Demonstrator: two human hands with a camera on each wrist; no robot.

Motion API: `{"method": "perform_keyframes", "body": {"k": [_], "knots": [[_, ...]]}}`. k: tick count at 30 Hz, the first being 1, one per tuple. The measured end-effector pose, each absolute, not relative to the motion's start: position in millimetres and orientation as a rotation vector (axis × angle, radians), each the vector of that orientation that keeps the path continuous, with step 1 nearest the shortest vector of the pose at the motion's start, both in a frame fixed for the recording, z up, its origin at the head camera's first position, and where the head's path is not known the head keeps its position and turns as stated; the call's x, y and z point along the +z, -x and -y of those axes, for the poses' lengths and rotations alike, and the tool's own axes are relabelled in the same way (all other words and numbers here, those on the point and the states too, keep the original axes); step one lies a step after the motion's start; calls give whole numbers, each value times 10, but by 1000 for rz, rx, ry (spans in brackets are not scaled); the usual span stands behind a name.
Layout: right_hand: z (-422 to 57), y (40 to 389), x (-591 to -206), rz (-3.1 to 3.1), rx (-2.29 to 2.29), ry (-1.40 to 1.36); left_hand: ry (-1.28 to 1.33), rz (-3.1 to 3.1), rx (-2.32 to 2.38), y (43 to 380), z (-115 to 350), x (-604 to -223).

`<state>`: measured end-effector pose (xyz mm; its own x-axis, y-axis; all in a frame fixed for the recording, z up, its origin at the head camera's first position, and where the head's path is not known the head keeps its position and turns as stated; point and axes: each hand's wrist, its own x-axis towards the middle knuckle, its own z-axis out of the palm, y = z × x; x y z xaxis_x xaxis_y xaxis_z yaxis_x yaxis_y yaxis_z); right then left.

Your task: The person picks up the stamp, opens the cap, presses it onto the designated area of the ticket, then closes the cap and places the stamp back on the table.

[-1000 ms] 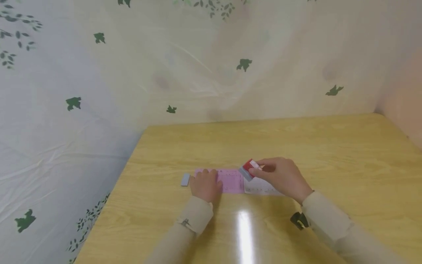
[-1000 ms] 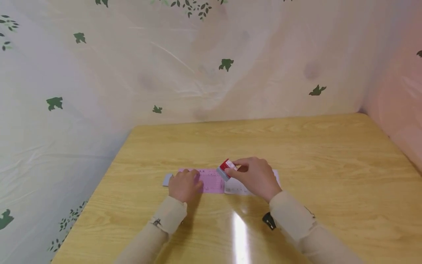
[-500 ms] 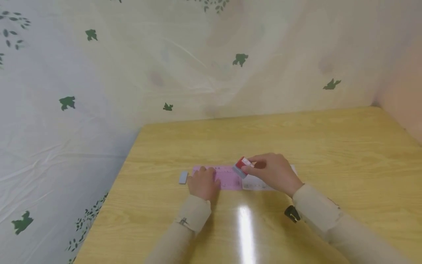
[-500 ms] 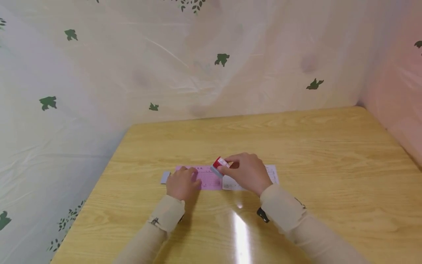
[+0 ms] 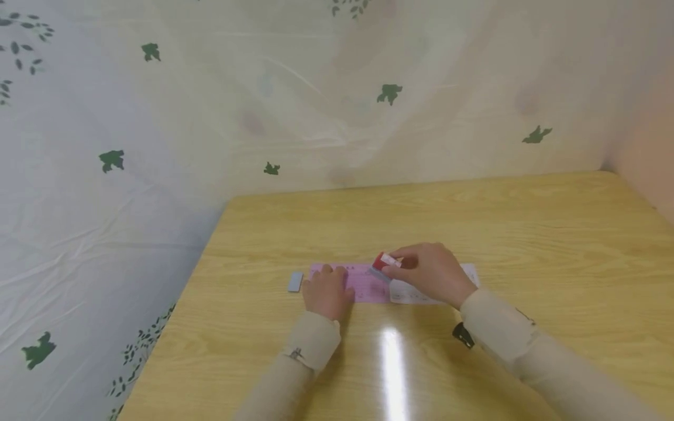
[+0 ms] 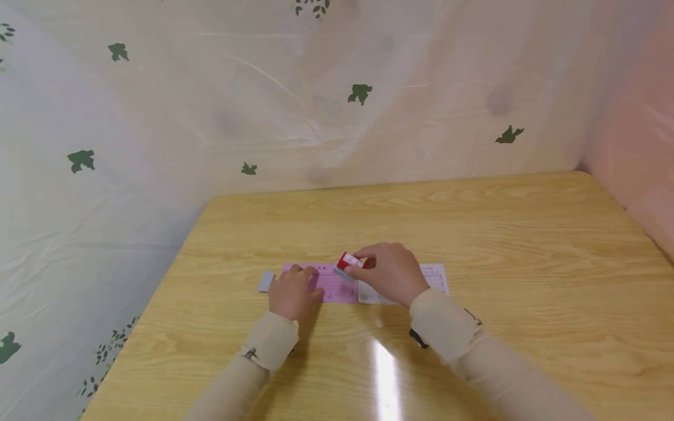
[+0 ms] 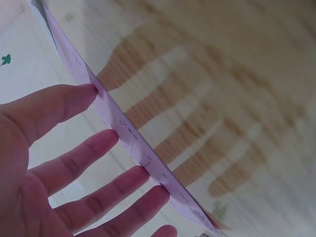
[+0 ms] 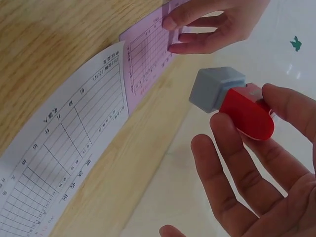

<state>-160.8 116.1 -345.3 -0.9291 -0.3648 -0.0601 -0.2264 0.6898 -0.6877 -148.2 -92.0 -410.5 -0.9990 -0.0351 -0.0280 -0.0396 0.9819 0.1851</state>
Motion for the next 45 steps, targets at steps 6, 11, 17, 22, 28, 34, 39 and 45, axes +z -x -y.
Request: {"method": "perform_keyframes", "body": {"k": [6, 11, 17, 22, 28, 34, 39, 45], "knots": [[-1141, 1661, -3474, -2734, -994, 602, 63, -3099, 305, 1471, 888, -4118], [-1129, 1697, -3478, -2730, -943, 653, 65, -3107, 299, 1465, 868, -4129], [-1103, 1726, -3485, -2722, -886, 669, 68, -3098, 244, 1460, 851, -4116], [-1081, 1756, -3515, -2731, -853, 706, 90, -3081, 228, 1459, 842, -4093], [-1067, 1771, -3525, -2739, -806, 715, 101, -3062, 223, 1458, 823, -4073], [-1052, 1783, -3540, -2739, -740, 728, 97, -3066, 242, 1460, 811, -4089], [-1029, 1782, -3560, -2736, -673, 740, 85, -3074, 242, 1451, 813, -4083], [-1002, 1779, -3586, -2715, -645, 739, 88, -3070, 230, 1440, 809, -4057]]}}
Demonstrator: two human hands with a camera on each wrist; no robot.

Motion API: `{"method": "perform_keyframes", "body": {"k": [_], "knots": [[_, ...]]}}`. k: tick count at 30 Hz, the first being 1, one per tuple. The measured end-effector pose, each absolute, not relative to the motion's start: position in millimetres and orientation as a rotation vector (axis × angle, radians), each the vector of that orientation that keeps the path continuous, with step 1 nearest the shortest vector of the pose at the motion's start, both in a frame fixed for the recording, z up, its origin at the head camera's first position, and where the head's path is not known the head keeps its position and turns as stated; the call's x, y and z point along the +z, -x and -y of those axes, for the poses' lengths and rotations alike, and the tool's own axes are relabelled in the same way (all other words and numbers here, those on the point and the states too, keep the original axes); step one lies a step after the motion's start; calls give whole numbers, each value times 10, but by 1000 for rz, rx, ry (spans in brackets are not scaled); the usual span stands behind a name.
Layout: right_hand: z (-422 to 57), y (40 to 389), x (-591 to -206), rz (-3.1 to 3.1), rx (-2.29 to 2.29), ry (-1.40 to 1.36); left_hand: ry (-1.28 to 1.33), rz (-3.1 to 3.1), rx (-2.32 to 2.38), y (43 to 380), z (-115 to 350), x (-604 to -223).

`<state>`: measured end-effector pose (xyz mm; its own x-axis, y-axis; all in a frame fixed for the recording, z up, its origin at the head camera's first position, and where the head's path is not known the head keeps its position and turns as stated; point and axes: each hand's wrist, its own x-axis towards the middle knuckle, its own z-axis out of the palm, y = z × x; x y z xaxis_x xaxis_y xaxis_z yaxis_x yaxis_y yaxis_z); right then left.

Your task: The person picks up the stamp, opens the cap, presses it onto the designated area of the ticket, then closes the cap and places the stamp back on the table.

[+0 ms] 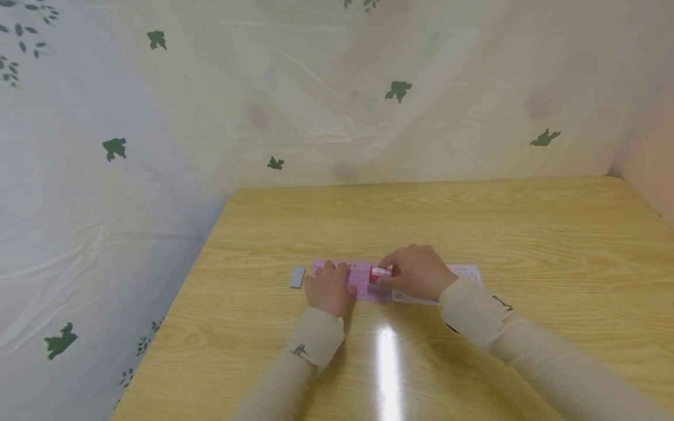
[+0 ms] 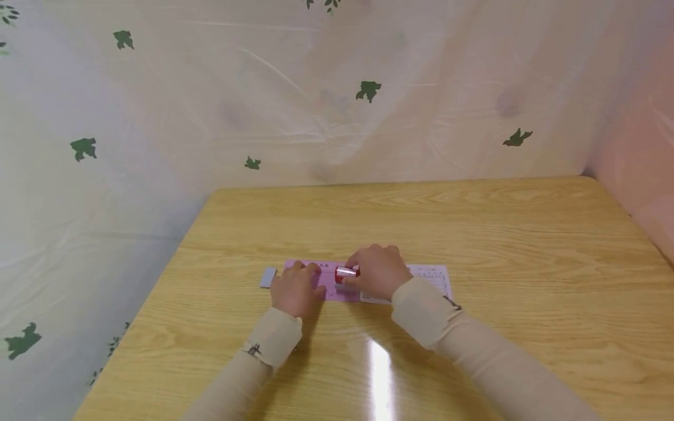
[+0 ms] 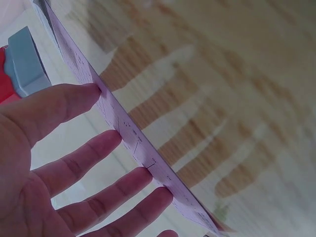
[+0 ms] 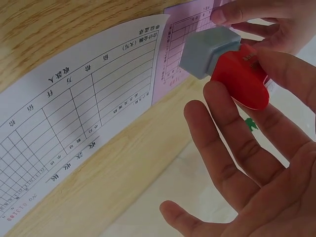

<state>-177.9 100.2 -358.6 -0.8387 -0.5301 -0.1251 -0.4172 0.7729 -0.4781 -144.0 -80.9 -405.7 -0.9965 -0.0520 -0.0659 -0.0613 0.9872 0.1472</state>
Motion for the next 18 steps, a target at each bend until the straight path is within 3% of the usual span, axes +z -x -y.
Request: {"method": "perform_keyframes", "body": {"k": [18], "knots": [[-939, 1760, -3697, -2678, -659, 719, 102, -3071, 255, 1422, 807, -4039]]}}
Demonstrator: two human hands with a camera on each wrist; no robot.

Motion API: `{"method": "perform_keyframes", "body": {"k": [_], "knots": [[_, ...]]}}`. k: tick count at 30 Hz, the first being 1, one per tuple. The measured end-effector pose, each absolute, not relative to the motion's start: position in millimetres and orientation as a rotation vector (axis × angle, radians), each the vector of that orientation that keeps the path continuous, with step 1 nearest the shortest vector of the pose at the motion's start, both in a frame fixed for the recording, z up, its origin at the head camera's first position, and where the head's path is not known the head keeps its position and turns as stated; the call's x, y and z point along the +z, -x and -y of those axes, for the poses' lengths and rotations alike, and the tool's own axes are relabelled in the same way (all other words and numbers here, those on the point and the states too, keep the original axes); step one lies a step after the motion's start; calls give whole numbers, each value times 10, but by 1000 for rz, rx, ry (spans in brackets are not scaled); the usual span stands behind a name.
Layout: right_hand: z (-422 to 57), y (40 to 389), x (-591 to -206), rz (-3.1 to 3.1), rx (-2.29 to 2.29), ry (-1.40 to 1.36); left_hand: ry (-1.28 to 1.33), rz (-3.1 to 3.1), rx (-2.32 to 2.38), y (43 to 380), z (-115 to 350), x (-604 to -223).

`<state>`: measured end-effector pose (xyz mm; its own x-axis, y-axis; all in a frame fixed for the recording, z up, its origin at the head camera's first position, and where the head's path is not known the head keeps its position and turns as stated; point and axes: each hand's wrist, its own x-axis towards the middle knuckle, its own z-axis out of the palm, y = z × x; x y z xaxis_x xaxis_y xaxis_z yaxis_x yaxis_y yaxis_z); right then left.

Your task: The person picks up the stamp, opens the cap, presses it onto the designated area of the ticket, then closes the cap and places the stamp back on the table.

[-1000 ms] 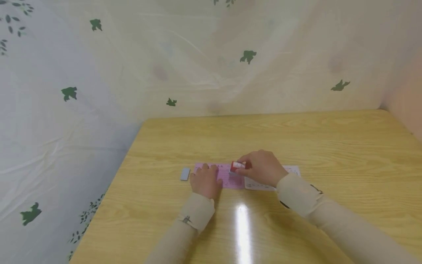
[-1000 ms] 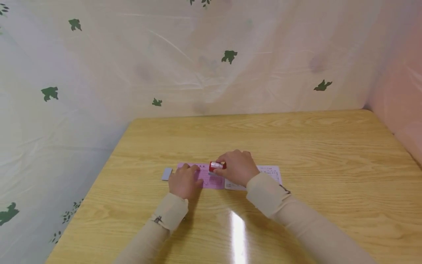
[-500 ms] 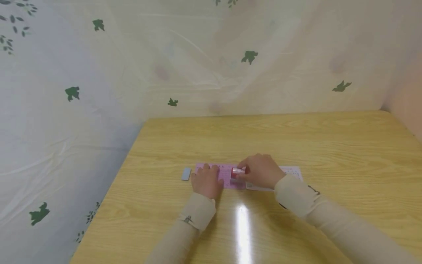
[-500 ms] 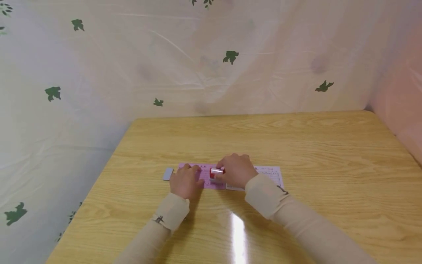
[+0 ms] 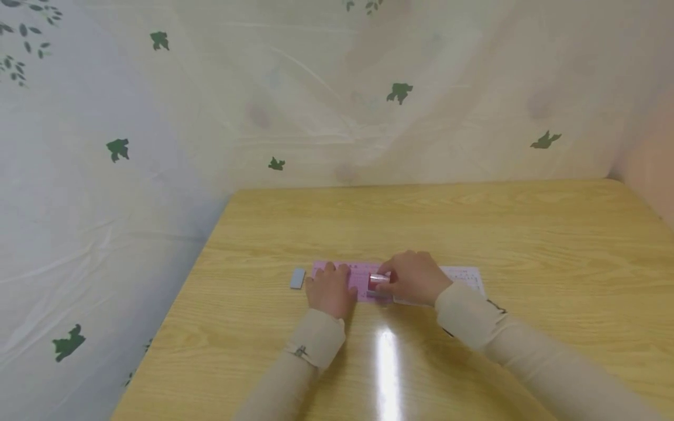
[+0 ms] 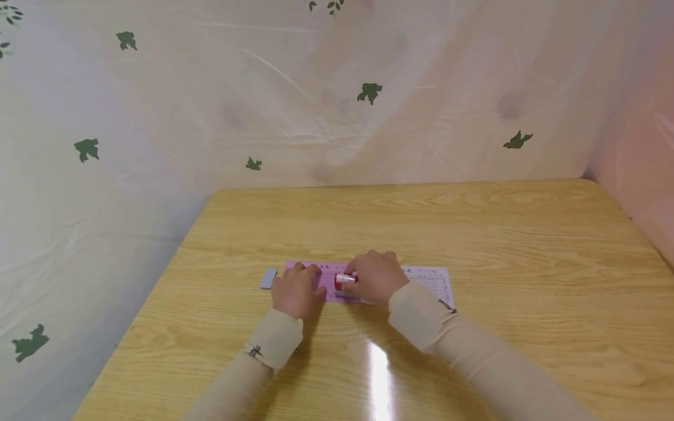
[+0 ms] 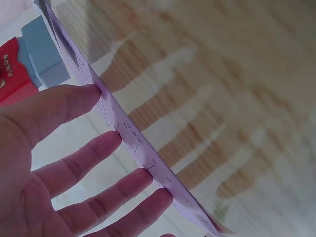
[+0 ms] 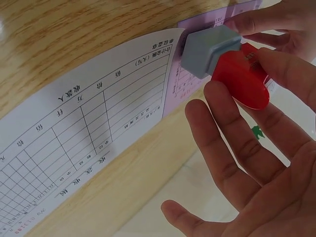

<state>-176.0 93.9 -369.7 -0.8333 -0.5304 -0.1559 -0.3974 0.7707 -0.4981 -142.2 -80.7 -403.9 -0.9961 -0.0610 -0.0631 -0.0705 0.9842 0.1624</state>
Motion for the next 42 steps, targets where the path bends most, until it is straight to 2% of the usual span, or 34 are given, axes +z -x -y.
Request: {"method": "perform_keyframes", "body": {"k": [7, 15, 42], "knots": [[-938, 1758, -3715, -2710, -595, 797, 96, -3082, 247, 1419, 803, -4043], [-914, 1730, -3699, -2671, -641, 760, 86, -3095, 247, 1401, 803, -4039], [-860, 1742, -3671, -2787, -389, 834, 82, -3122, 260, 1392, 803, -4037]]}}
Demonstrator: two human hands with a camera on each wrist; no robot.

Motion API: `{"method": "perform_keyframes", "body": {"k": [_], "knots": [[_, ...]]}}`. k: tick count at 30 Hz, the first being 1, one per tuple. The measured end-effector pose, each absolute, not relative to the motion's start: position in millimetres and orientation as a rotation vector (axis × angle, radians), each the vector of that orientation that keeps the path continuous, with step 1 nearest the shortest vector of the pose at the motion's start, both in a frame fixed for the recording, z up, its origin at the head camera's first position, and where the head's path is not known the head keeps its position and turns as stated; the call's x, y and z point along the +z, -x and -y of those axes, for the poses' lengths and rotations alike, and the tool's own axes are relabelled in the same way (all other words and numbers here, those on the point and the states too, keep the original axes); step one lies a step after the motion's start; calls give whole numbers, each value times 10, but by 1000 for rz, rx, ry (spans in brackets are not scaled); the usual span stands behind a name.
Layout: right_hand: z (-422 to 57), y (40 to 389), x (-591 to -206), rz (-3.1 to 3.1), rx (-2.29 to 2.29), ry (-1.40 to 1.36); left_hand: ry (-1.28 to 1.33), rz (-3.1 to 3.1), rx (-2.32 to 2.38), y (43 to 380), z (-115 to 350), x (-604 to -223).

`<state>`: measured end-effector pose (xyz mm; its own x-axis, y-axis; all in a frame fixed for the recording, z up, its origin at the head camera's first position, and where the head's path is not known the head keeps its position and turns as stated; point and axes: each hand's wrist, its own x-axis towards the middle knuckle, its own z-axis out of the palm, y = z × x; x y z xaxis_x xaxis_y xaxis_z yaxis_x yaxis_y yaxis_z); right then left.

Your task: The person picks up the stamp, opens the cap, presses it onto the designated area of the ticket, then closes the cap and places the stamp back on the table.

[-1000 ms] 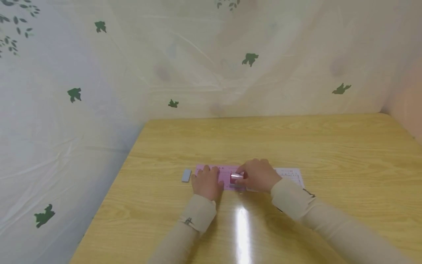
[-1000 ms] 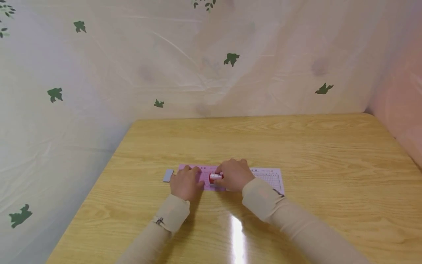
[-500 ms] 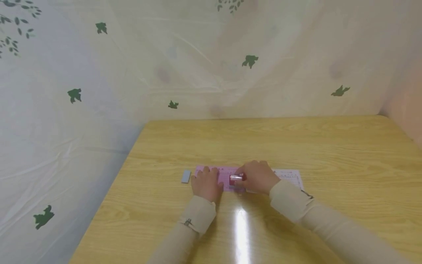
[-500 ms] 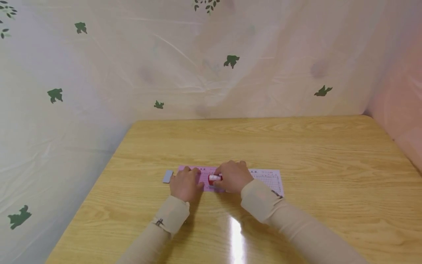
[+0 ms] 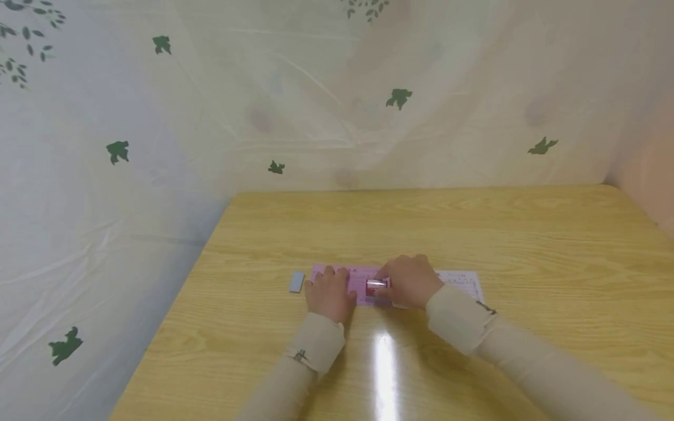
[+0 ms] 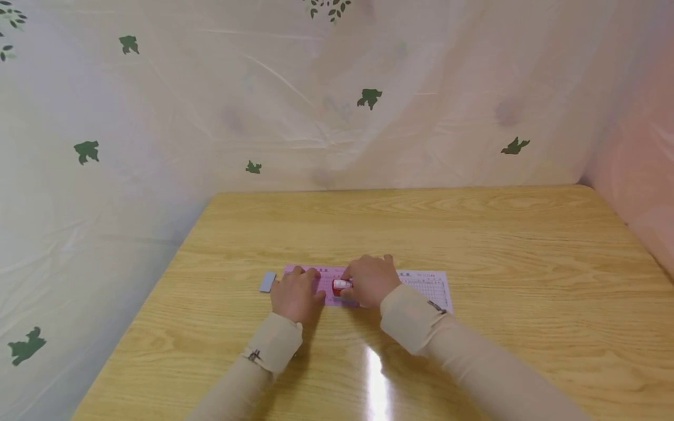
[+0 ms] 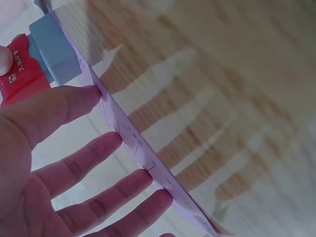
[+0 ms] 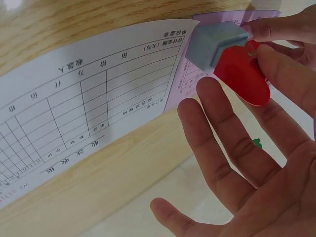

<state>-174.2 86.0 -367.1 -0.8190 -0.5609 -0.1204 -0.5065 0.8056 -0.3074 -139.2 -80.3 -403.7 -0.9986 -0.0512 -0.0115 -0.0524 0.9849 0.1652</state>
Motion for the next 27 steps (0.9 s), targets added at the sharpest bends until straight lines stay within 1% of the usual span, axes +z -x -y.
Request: {"method": "perform_keyframes", "body": {"k": [8, 16, 27], "knots": [[-795, 1738, -3682, -2800, -312, 820, 70, -3138, 249, 1407, 834, -4072], [-808, 1715, -3715, -2750, -429, 713, 60, -3127, 283, 1393, 839, -4090], [-821, 1704, -3736, -2760, -464, 691, 68, -3107, 268, 1407, 825, -4071]]}}
